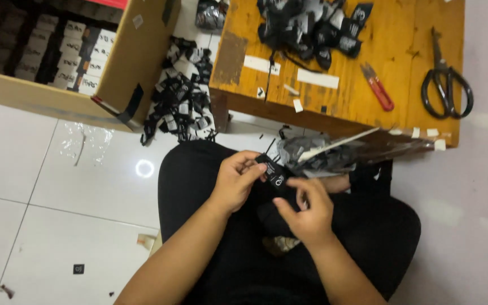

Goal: Trimming and separating individual fabric labels from a bundle using a utility knife

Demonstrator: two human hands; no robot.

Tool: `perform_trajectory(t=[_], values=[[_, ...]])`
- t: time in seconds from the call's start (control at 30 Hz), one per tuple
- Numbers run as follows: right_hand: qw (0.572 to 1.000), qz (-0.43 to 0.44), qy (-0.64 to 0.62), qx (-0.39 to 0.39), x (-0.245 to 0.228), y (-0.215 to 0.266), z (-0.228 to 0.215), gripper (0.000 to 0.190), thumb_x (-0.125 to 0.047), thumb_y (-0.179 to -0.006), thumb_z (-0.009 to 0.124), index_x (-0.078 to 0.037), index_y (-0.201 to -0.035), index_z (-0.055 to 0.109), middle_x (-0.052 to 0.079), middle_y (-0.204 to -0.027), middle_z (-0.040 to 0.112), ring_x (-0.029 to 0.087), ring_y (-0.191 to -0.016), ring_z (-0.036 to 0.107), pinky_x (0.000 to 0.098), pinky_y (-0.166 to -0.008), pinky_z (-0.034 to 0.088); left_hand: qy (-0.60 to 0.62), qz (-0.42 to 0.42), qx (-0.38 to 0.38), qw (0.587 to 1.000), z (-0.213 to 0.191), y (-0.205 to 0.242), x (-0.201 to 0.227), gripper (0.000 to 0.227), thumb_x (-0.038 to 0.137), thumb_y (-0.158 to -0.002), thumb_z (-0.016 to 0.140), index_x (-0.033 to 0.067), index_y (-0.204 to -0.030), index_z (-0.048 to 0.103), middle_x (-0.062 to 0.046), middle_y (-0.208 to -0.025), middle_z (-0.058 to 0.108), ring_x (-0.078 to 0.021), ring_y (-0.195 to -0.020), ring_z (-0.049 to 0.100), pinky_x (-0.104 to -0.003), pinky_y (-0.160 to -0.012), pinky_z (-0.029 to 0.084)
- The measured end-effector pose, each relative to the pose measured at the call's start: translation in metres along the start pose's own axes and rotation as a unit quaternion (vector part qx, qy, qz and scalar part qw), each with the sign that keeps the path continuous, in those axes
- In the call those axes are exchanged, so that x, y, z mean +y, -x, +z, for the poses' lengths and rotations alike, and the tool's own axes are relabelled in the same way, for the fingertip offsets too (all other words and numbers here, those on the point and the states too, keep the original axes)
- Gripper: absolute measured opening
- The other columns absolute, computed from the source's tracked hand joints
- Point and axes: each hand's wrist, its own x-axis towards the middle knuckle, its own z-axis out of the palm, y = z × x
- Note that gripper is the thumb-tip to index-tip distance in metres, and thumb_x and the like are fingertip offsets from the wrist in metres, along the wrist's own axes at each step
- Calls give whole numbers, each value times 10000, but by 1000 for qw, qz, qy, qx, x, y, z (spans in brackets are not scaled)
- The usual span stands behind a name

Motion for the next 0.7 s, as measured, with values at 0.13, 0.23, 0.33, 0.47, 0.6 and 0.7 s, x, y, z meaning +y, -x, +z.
perform_trajectory(t=[0.13, 0.23, 0.33, 0.47, 0.6, 0.7], values=[[978, 126, -160, -30, -3, 0, -5, 404, -95, -708, 680, 19, -1072, 548, 99, -814, 537, 86, -401, 400, 205, -390, 368, -73, -13, -42, 996, 1, 4, 1, 149, 11, -710, 655, -32, -848, 618, -133, -647, 617, -149, -562, 605, -235, -527, 494], [978, 168, -122, -33, 3, 3, 0, 361, -96, -686, 708, -23, -1022, 600, 107, -795, 601, 115, -443, 473, 220, -391, 383, -76, -19, -64, 995, 7, 4, 3, 149, -16, -706, 654, -36, -848, 612, -124, -652, 618, -138, -580, 606, -235, -545, 501], [979, 192, -57, -34, 11, 9, 4, 308, -149, -646, 753, -104, -938, 666, 76, -722, 632, 162, -484, 550, 246, -407, 414, -67, -22, -71, 995, 8, 2, 3, 144, -41, -712, 635, -49, -852, 601, -129, -642, 611, -147, -580, 609, -236, -539, 504], [975, 209, -67, -24, 12, 13, 6, 322, -133, -641, 763, -97, -943, 656, 51, -703, 617, 109, -453, 492, 218, -405, 416, -55, -33, -75, 995, 5, 2, 2, 150, -61, -715, 616, -61, -863, 593, -137, -631, 609, -154, -559, 614, -237, -515, 514], [975, 210, -71, -11, 13, 17, 8, 298, -119, -647, 764, -75, -920, 652, 53, -692, 616, 84, -438, 489, 196, -386, 410, -44, -29, -84, 995, 6, 2, 2, 265, -65, -711, 613, -53, -969, 555, -121, -638, 601, -141, -557, 606, -221, -518, 508], [970, 228, -79, -15, 20, 23, 9, 225, -97, -665, 740, -62, -865, 644, 63, -663, 619, 97, -419, 503, 198, -367, 406, -43, -28, -92, 994, 7, 2, 6, 362, -70, -736, 593, -40, -1072, 458, -97, -618, 575, -115, -537, 585, -212, -530, 509]])
